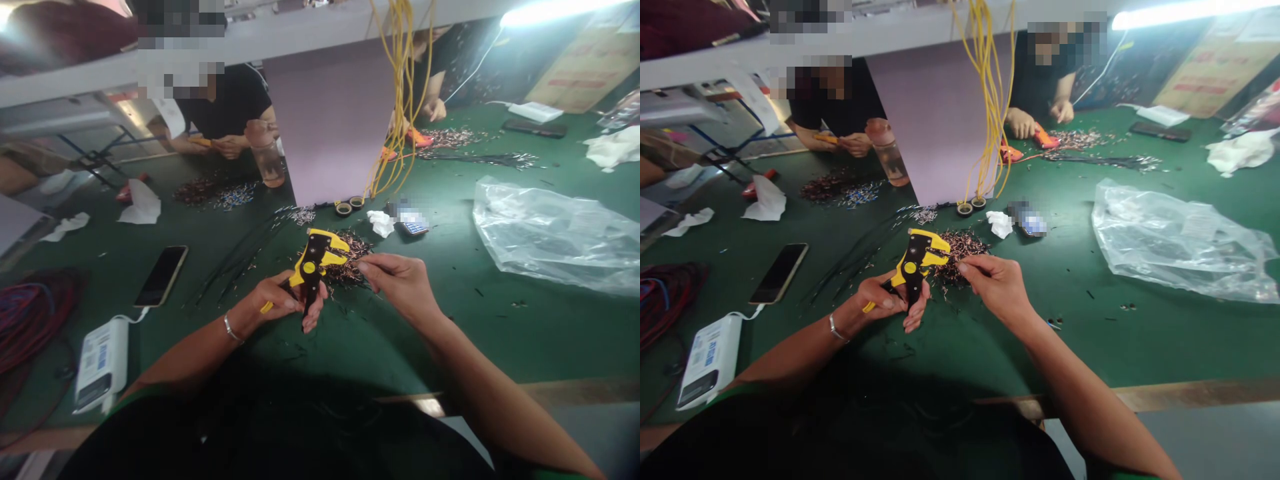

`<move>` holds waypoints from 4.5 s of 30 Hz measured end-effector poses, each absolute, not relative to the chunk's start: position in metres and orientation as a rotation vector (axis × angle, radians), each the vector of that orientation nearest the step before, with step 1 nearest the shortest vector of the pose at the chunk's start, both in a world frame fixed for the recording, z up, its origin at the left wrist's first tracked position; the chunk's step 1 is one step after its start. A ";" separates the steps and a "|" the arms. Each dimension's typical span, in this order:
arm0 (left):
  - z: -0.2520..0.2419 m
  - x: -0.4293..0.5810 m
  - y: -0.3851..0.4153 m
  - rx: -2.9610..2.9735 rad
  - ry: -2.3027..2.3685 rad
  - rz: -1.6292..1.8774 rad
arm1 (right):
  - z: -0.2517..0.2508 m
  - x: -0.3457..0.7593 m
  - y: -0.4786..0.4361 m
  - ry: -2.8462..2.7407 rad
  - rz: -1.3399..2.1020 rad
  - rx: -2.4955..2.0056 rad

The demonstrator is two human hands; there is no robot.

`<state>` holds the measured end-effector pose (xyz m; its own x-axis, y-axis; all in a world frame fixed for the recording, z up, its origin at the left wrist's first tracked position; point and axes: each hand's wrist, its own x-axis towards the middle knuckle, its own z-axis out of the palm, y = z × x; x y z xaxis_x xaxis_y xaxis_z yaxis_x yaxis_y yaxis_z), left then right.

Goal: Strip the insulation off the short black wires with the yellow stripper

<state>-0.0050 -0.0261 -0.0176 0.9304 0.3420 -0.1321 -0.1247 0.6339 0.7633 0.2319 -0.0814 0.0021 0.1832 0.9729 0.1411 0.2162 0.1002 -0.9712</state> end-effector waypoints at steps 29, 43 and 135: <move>-0.017 -0.005 -0.030 0.841 0.284 0.276 | 0.004 0.230 -0.084 -1.274 0.848 -1.330; -0.017 -0.008 -0.033 0.792 0.324 0.370 | 0.008 0.229 -0.085 -1.227 0.881 -1.347; -0.030 -0.002 -0.024 0.795 0.432 0.469 | -0.006 0.228 -0.077 -1.214 1.050 -1.335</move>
